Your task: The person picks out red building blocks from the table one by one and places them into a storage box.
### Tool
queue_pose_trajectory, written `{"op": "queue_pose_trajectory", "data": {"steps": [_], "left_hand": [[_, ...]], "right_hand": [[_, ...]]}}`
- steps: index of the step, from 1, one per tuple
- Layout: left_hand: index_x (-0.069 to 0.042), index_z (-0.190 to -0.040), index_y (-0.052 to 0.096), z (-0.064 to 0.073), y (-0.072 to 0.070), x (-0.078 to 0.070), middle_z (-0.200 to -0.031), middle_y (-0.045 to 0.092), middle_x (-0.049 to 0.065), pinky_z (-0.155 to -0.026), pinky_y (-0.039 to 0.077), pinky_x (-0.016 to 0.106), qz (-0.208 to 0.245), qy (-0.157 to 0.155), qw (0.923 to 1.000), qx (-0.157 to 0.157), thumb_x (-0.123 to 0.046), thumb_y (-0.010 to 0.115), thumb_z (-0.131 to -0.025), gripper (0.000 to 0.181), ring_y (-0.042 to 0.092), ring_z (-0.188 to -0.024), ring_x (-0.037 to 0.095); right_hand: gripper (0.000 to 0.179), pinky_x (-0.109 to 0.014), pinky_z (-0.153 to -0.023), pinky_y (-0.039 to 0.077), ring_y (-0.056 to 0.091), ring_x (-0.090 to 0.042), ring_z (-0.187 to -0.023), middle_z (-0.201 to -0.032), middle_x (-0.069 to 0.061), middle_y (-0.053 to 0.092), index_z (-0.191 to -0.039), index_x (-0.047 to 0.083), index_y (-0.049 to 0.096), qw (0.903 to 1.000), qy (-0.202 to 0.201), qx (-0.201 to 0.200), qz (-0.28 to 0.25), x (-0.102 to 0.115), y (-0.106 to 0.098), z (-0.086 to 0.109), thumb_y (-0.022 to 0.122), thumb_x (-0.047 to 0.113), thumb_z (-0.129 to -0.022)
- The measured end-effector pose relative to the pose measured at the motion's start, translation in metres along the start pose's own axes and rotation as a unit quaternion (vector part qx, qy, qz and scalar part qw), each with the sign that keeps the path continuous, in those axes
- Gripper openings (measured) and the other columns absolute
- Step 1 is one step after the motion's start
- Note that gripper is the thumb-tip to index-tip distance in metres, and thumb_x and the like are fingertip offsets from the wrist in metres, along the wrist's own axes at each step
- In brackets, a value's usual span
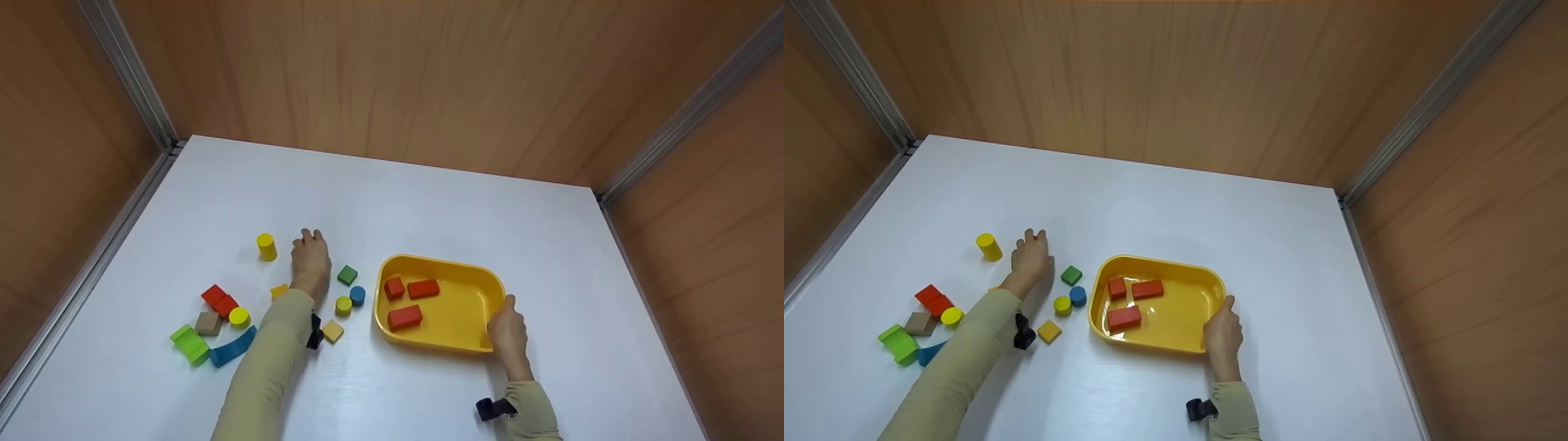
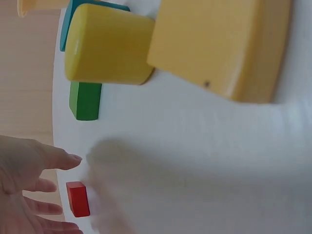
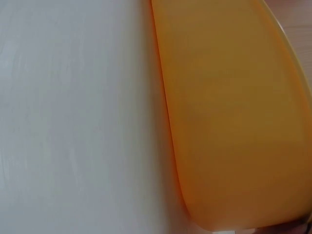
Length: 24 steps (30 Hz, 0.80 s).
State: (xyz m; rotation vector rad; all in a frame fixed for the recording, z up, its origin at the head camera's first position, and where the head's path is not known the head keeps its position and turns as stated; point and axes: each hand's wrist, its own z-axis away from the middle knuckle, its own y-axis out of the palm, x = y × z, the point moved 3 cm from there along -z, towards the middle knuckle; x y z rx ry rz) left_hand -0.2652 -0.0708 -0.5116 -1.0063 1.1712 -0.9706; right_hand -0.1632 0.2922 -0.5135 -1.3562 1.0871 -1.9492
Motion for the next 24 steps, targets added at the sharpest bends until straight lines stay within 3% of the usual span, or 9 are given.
{"op": "queue_pose_trajectory", "data": {"steps": [5, 9, 13, 17, 20, 24], "left_hand": [[0.007, -0.132, 0.031, 0.0, 0.002, 0.006, -0.129, 0.031, 0.03, -0.095, 0.034, 0.045, 0.026, -0.006, 0.9996, 0.009, -0.007, 0.043, -0.092, 0.044, 0.04, -0.11, 0.04], [0.009, -0.126, 0.039, -0.002, 0.002, 0.006, -0.12, 0.039, 0.028, -0.09, 0.039, 0.043, 0.046, 0.001, 0.9989, -0.009, -0.005, 0.042, -0.092, 0.037, 0.044, -0.104, 0.037], [0.011, -0.12, 0.044, -0.003, 0.003, 0.006, -0.113, 0.042, 0.028, -0.084, 0.043, 0.042, 0.04, 0.007, 0.9989, -0.023, 0.001, 0.038, -0.092, 0.031, 0.047, -0.1, 0.036], [0.012, -0.121, 0.044, -0.008, 0.007, 0.007, -0.116, 0.04, 0.03, -0.085, 0.043, 0.042, 0.033, 0.003, 0.9993, -0.015, 0.005, 0.041, -0.09, 0.032, 0.047, -0.101, 0.036], [0.01, -0.121, 0.045, -0.021, 0.023, 0.012, -0.117, 0.04, 0.03, -0.086, 0.043, 0.042, 0.026, -0.005, 0.9995, -0.016, 0.004, 0.048, -0.087, 0.034, 0.047, -0.102, 0.036], [0.009, -0.121, 0.045, -0.045, 0.055, 0.023, -0.123, 0.036, 0.031, -0.087, 0.042, 0.043, 0.022, -0.024, 0.9993, -0.017, 0.006, 0.053, -0.084, 0.038, 0.045, -0.104, 0.038]], "right_hand": [[0.029, -0.031, -0.044, 0.038, 0.048, -0.024, -0.057, -0.073, -0.015, 0.051, -0.116, 0.0, 0.031, 1.0, 0.004, 0.001, 0.002, 0.0, 0.0, 0.001, 0.039, 0.005, -0.088], [0.028, -0.03, -0.041, 0.037, 0.048, -0.024, -0.053, -0.07, -0.015, 0.051, -0.114, -0.001, 0.031, 1.0, -0.004, -0.002, 0.005, 0.001, -0.001, 0.001, 0.039, 0.004, -0.088], [0.026, -0.029, -0.04, 0.036, 0.048, -0.023, -0.052, -0.069, -0.015, 0.051, -0.112, -0.001, 0.031, 0.9999, -0.012, 0.0, 0.007, 0.001, 0.0, 0.001, 0.038, 0.004, -0.088], [0.027, -0.029, -0.041, 0.036, 0.047, -0.023, -0.053, -0.07, -0.015, 0.05, -0.113, -0.001, 0.03, 1.0, -0.007, 0.002, 0.003, 0.001, -0.001, 0.0, 0.037, 0.004, -0.088], [0.027, -0.03, -0.041, 0.036, 0.047, -0.023, -0.053, -0.07, -0.015, 0.05, -0.114, -0.001, 0.03, 1.0, -0.007, 0.001, 0.0, 0.002, -0.002, 0.0, 0.037, 0.004, -0.088], [0.029, -0.029, -0.042, 0.036, 0.047, -0.023, -0.054, -0.071, -0.014, 0.05, -0.116, 0.0, 0.03, 1.0, 0.0, 0.005, -0.004, 0.002, -0.002, 0.0, 0.037, 0.005, -0.088]]}}
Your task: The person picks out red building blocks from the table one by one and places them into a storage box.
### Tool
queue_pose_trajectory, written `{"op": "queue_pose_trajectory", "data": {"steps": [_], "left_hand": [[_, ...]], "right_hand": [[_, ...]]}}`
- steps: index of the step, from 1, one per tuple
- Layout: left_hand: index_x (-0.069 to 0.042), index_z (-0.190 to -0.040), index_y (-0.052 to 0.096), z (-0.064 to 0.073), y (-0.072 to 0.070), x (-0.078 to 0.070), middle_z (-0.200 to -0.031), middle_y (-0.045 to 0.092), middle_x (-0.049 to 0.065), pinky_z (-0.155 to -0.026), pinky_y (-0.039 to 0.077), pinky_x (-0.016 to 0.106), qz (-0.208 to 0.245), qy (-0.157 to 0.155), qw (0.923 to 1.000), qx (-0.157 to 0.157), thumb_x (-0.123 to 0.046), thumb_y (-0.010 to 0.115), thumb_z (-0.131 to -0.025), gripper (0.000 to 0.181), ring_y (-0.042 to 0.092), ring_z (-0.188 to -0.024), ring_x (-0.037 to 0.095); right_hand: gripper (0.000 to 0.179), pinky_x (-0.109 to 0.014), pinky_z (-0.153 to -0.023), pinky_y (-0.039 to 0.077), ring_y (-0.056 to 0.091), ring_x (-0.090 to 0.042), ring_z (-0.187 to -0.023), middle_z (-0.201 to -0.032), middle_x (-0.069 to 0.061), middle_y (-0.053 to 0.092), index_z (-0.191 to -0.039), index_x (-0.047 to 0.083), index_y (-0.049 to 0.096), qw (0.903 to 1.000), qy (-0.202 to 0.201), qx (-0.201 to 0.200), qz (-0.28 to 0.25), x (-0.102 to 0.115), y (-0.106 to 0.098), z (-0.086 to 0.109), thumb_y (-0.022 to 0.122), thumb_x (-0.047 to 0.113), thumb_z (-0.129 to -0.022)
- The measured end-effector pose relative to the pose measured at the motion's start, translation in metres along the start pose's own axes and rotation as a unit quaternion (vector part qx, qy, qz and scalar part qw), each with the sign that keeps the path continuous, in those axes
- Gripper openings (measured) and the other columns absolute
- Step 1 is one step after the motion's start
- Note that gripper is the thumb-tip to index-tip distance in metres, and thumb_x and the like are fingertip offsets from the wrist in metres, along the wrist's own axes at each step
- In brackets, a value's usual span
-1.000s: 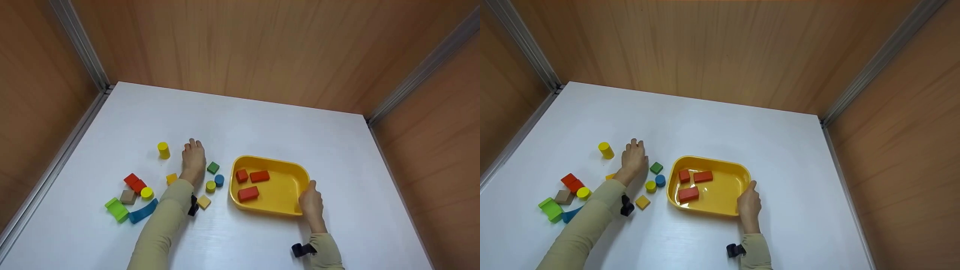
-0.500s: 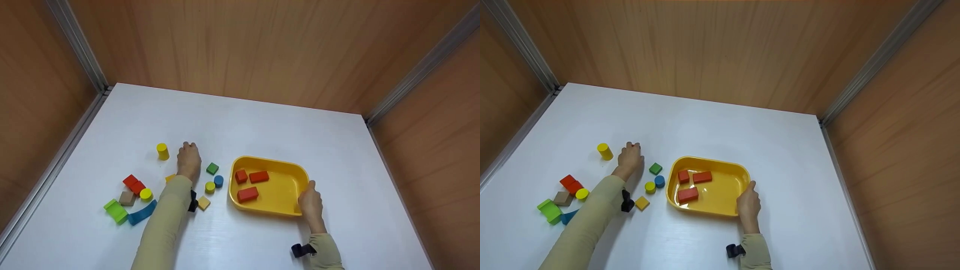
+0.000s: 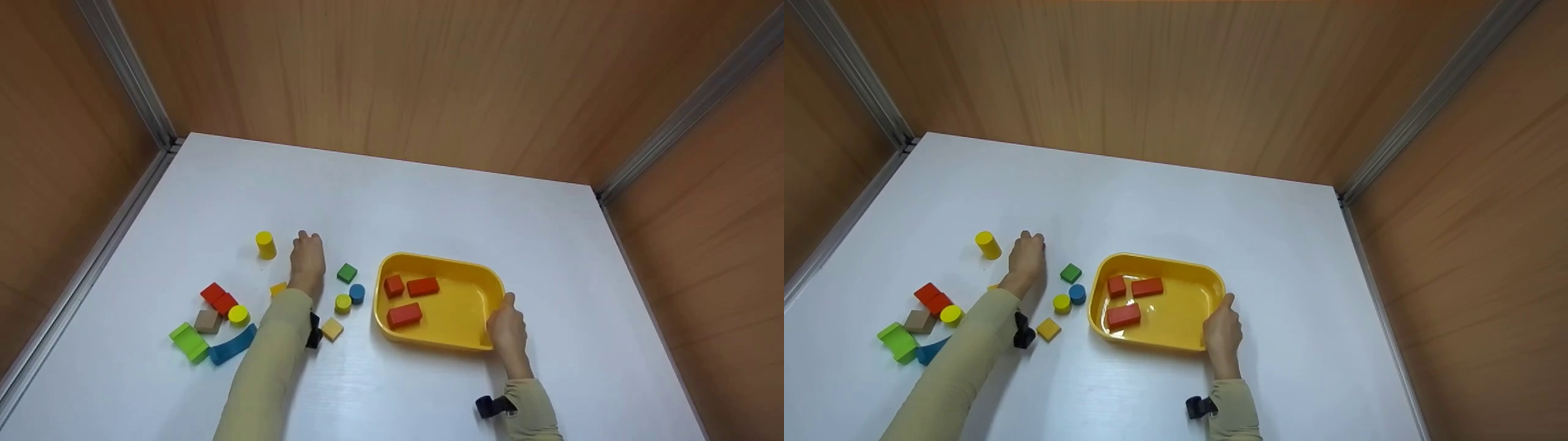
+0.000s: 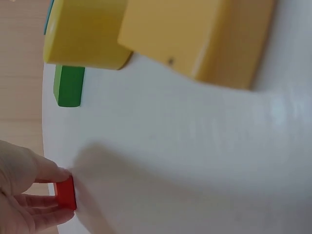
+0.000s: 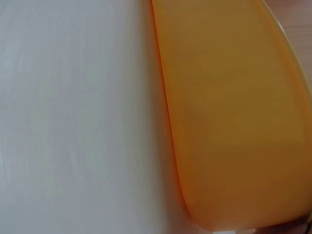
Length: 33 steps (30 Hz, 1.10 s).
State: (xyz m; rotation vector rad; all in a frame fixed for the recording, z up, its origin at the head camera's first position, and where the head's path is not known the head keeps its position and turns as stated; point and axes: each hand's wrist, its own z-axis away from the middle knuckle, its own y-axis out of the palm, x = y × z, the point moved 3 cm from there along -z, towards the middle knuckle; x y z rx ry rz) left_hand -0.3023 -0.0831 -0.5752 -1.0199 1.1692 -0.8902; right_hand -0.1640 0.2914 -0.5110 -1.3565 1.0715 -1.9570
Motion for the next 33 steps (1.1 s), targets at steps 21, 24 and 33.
{"op": "queue_pose_trajectory", "data": {"steps": [21, 24, 33], "left_hand": [[0.003, -0.107, 0.06, 0.072, -0.087, -0.059, -0.105, 0.046, 0.017, -0.081, 0.046, 0.03, 0.142, 0.045, 0.9867, -0.065, 0.002, 0.052, -0.085, 0.024, 0.048, -0.094, 0.026], [0.001, -0.105, 0.062, 0.081, -0.094, -0.07, -0.105, 0.048, 0.017, -0.081, 0.047, 0.032, 0.166, 0.065, 0.9805, -0.083, 0.001, 0.055, -0.083, 0.023, 0.049, -0.094, 0.027], [-0.001, -0.098, 0.064, 0.119, -0.108, -0.104, -0.103, 0.05, 0.017, -0.08, 0.047, 0.034, 0.217, 0.163, 0.9488, -0.163, -0.001, 0.061, -0.08, 0.019, 0.051, -0.089, 0.028]], "right_hand": [[0.026, -0.029, -0.041, 0.038, 0.051, -0.023, -0.054, -0.071, -0.015, 0.052, -0.114, -0.002, 0.032, 0.9995, -0.019, -0.015, 0.021, 0.001, -0.001, -0.001, 0.039, 0.004, -0.089], [0.027, -0.03, -0.042, 0.038, 0.051, -0.023, -0.055, -0.072, -0.015, 0.052, -0.114, -0.002, 0.031, 0.9995, -0.016, -0.015, 0.021, 0.0, -0.001, -0.002, 0.039, 0.004, -0.089], [0.028, -0.029, -0.042, 0.037, 0.05, -0.023, -0.055, -0.072, -0.015, 0.051, -0.116, -0.001, 0.03, 0.9998, -0.008, -0.005, 0.016, 0.0, -0.001, -0.003, 0.038, 0.004, -0.089]]}}
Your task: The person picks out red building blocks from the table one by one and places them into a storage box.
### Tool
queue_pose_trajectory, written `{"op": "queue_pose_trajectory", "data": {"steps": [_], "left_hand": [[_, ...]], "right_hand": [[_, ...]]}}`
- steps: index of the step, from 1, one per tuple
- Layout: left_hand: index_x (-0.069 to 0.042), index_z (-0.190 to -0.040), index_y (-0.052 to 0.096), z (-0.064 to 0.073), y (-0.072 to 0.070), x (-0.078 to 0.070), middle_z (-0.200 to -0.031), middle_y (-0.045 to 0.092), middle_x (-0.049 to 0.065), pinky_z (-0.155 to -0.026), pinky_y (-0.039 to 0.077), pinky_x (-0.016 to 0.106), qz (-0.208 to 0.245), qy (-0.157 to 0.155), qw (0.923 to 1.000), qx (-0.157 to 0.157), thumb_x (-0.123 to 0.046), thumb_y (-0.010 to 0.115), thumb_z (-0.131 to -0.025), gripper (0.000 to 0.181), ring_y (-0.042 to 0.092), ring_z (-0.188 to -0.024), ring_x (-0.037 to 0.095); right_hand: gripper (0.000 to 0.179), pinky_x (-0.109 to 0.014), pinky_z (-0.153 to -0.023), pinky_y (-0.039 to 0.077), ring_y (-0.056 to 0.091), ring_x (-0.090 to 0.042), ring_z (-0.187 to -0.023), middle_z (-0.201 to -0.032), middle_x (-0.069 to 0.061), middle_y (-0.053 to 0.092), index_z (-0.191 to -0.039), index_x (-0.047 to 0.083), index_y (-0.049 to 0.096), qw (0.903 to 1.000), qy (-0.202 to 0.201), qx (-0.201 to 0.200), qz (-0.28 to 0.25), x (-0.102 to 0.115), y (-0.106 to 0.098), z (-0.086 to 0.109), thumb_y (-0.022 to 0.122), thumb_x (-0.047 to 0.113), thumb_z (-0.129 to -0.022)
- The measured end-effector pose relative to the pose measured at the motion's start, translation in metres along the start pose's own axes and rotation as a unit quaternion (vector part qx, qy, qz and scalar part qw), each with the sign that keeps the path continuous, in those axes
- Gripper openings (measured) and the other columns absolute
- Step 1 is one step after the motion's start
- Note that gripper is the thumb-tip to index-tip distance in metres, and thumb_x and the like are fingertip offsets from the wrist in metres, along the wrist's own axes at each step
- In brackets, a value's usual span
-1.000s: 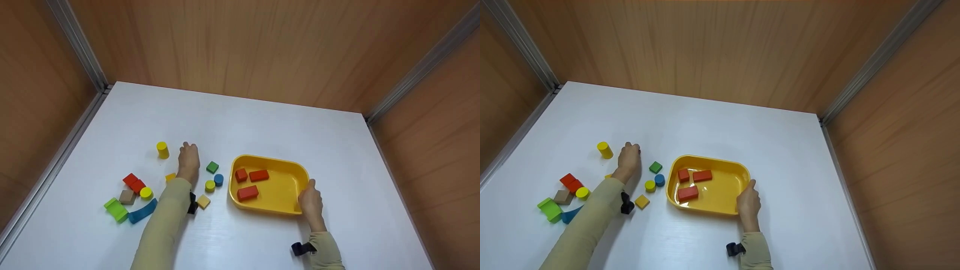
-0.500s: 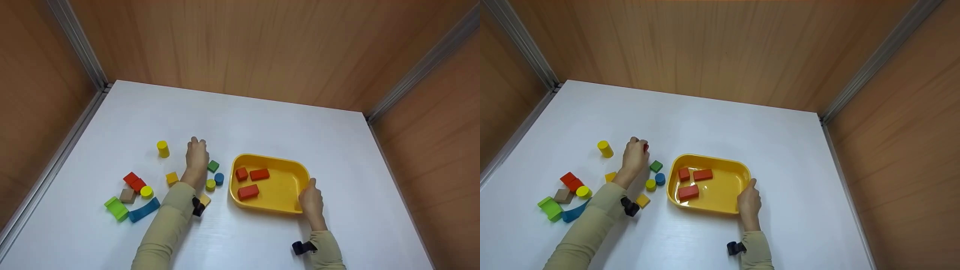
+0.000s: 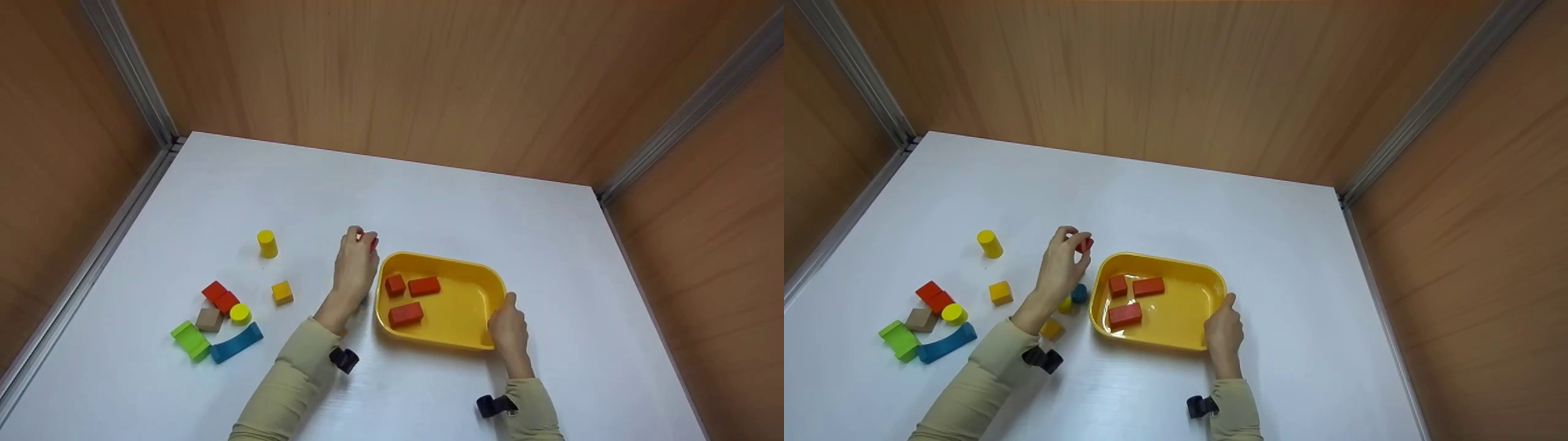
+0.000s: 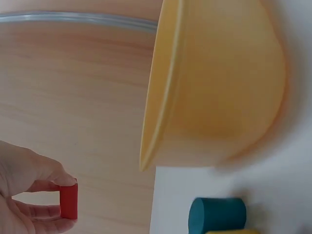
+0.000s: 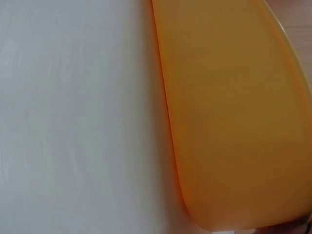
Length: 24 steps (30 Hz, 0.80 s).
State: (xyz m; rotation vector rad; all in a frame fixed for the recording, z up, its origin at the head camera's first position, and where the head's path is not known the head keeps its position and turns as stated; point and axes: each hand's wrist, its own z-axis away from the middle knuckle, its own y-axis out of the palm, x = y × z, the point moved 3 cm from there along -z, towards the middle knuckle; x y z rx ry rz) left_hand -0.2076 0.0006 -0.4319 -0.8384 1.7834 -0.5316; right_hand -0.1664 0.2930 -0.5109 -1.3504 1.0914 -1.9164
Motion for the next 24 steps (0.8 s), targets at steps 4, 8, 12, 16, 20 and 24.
{"op": "queue_pose_trajectory", "data": {"steps": [4, 8, 12, 16, 20, 24], "left_hand": [[-0.001, -0.099, 0.063, 0.013, 0.005, -0.018, -0.103, 0.05, 0.015, -0.079, 0.048, 0.032, 0.023, 0.033, 0.9992, 0.007, -0.001, 0.063, -0.079, 0.021, 0.051, -0.089, 0.026], [-0.002, -0.102, 0.063, 0.024, 0.014, -0.032, -0.105, 0.049, 0.013, -0.082, 0.046, 0.03, 0.036, 0.048, 0.9976, 0.033, -0.001, 0.063, -0.079, 0.024, 0.049, -0.091, 0.024], [-0.002, -0.103, 0.063, 0.035, 0.026, -0.043, -0.105, 0.049, 0.014, -0.084, 0.045, 0.03, 0.041, 0.069, 0.9954, 0.053, -0.002, 0.063, -0.079, 0.023, 0.049, -0.093, 0.023], [-0.004, -0.102, 0.064, 0.044, 0.04, -0.053, -0.106, 0.05, 0.013, -0.086, 0.044, 0.029, 0.042, 0.073, 0.9924, 0.089, -0.005, 0.065, -0.079, 0.024, 0.05, -0.093, 0.022], [-0.007, -0.104, 0.064, 0.052, 0.056, -0.062, -0.103, 0.05, 0.009, -0.085, 0.044, 0.026, 0.032, 0.063, 0.9862, 0.15, -0.007, 0.067, -0.078, 0.026, 0.049, -0.091, 0.019], [-0.007, -0.1, 0.066, 0.057, 0.07, -0.066, -0.094, 0.051, 0.007, -0.079, 0.046, 0.025, 0.006, 0.084, 0.9775, 0.194, -0.007, 0.07, -0.075, 0.025, 0.05, -0.084, 0.018]], "right_hand": [[0.03, -0.03, -0.043, 0.037, 0.049, -0.023, -0.055, -0.072, -0.015, 0.051, -0.117, -0.001, 0.03, 1.0, 0.005, 0.003, 0.0, 0.0, 0.0, -0.001, 0.038, 0.004, -0.089], [0.031, -0.03, -0.042, 0.037, 0.049, -0.024, -0.055, -0.072, -0.015, 0.051, -0.117, -0.001, 0.03, 1.0, 0.005, 0.002, -0.002, -0.001, -0.001, -0.002, 0.039, 0.004, -0.088], [0.029, -0.029, -0.04, 0.037, 0.049, -0.023, -0.053, -0.07, -0.016, 0.051, -0.115, -0.002, 0.031, 1.0, -0.006, -0.006, -0.002, -0.001, -0.001, -0.002, 0.04, 0.003, -0.088], [0.027, -0.03, -0.039, 0.037, 0.049, -0.023, -0.05, -0.067, -0.016, 0.051, -0.112, -0.003, 0.031, 0.9997, -0.019, -0.017, 0.002, 0.0, -0.002, -0.001, 0.041, 0.003, -0.087], [0.027, -0.031, -0.039, 0.037, 0.048, -0.024, -0.051, -0.067, -0.016, 0.051, -0.111, -0.003, 0.032, 0.9996, -0.019, -0.019, 0.001, 0.0, -0.003, 0.0, 0.041, 0.003, -0.086], [0.027, -0.031, -0.04, 0.037, 0.049, -0.024, -0.052, -0.068, -0.016, 0.051, -0.112, -0.002, 0.032, 0.9998, -0.01, -0.015, 0.0, 0.0, -0.003, -0.001, 0.04, 0.004, -0.087]]}}
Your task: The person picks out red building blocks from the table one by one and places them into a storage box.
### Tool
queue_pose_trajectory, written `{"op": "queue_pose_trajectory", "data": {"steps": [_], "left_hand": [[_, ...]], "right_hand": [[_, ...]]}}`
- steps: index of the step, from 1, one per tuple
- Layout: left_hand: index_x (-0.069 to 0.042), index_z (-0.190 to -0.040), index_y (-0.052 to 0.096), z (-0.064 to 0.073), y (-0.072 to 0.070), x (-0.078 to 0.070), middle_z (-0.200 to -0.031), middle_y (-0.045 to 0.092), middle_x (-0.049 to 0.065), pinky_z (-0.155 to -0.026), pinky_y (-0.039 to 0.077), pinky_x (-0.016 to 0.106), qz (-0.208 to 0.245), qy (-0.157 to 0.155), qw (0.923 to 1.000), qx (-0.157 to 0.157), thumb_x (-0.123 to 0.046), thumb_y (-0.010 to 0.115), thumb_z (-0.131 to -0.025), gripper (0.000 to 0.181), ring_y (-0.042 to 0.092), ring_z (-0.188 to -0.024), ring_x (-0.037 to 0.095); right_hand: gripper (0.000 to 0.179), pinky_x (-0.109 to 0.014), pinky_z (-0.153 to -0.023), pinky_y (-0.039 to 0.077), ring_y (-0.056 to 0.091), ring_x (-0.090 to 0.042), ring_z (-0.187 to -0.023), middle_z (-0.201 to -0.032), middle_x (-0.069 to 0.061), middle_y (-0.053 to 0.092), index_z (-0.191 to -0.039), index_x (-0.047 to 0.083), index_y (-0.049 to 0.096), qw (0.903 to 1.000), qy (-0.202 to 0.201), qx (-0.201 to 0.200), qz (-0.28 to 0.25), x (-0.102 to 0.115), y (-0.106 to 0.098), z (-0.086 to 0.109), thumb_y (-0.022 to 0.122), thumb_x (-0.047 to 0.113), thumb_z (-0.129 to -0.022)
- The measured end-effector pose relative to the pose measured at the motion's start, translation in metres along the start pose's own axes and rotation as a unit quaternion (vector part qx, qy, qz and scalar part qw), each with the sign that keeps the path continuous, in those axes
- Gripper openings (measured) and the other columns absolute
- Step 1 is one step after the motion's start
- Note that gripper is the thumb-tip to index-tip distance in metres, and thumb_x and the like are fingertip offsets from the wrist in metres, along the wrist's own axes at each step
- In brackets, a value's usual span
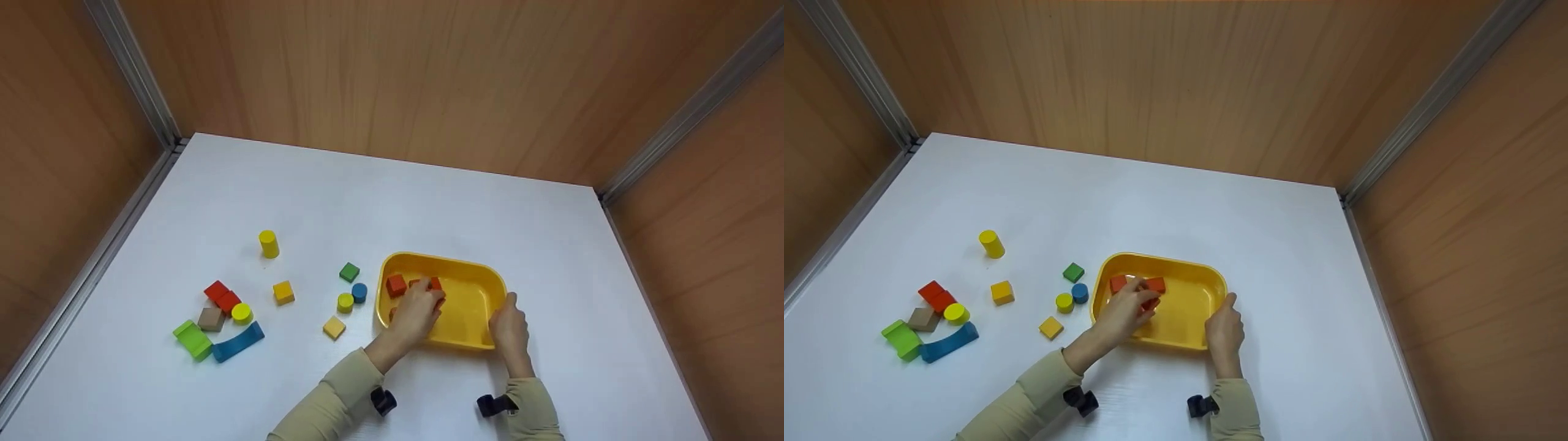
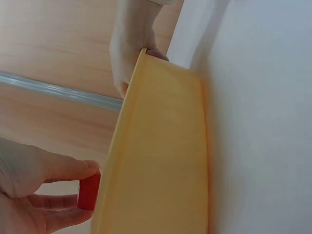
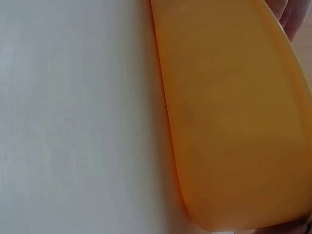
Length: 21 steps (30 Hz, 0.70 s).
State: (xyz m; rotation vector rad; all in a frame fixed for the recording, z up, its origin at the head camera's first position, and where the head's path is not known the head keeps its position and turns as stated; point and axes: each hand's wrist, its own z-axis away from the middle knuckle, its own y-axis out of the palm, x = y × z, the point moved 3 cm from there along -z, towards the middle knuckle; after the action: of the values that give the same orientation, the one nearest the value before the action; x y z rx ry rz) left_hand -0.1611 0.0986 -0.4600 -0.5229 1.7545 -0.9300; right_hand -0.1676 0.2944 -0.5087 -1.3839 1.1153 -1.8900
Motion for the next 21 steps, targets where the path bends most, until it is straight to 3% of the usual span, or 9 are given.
{"op": "queue_pose_trajectory", "data": {"steps": [7, 13, 17, 21], "left_hand": [[-0.006, -0.078, 0.068, -0.006, 0.016, -0.003, -0.078, 0.048, 0.005, -0.06, 0.044, 0.02, -0.042, 0.067, 0.9961, 0.039, -0.002, 0.066, -0.076, 0.004, 0.048, -0.067, 0.015], [-0.006, -0.069, 0.064, -0.016, 0.025, -0.003, -0.072, 0.05, 0.004, -0.052, 0.039, 0.019, -0.063, 0.082, 0.9909, 0.086, -0.002, 0.061, -0.078, 0.01, 0.047, -0.06, 0.013], [-0.006, -0.072, 0.063, -0.021, 0.033, -0.002, -0.072, 0.055, 0.004, -0.054, 0.044, 0.02, -0.108, 0.095, 0.9821, 0.122, -0.006, 0.06, -0.081, 0.009, 0.05, -0.061, 0.014], [-0.006, -0.074, 0.062, -0.025, 0.039, -0.002, -0.07, 0.057, 0.004, -0.056, 0.047, 0.023, -0.162, 0.114, 0.9679, 0.155, -0.008, 0.059, -0.083, 0.01, 0.053, -0.062, 0.015]], "right_hand": [[0.029, -0.03, -0.041, 0.037, 0.048, -0.024, -0.053, -0.07, -0.015, 0.051, -0.115, 0.0, 0.031, 0.9998, 0.019, 0.009, -0.002, 0.0, -0.001, 0.001, 0.04, 0.006, -0.088], [0.029, -0.03, -0.041, 0.036, 0.048, -0.024, -0.053, -0.07, -0.015, 0.05, -0.115, 0.0, 0.03, 0.9996, 0.023, 0.014, -0.009, 0.0, -0.001, 0.001, 0.039, 0.005, -0.087], [0.029, -0.029, -0.04, 0.036, 0.047, -0.023, -0.052, -0.069, -0.014, 0.05, -0.115, -0.001, 0.03, 0.9996, 0.021, 0.017, -0.012, 0.0, -0.001, 0.002, 0.038, 0.004, -0.088], [0.029, -0.027, -0.039, 0.036, 0.048, -0.022, -0.05, -0.068, -0.014, 0.05, -0.116, -0.001, 0.029, 0.9997, 0.012, 0.019, -0.013, 0.001, -0.001, 0.003, 0.038, 0.004, -0.088]]}}
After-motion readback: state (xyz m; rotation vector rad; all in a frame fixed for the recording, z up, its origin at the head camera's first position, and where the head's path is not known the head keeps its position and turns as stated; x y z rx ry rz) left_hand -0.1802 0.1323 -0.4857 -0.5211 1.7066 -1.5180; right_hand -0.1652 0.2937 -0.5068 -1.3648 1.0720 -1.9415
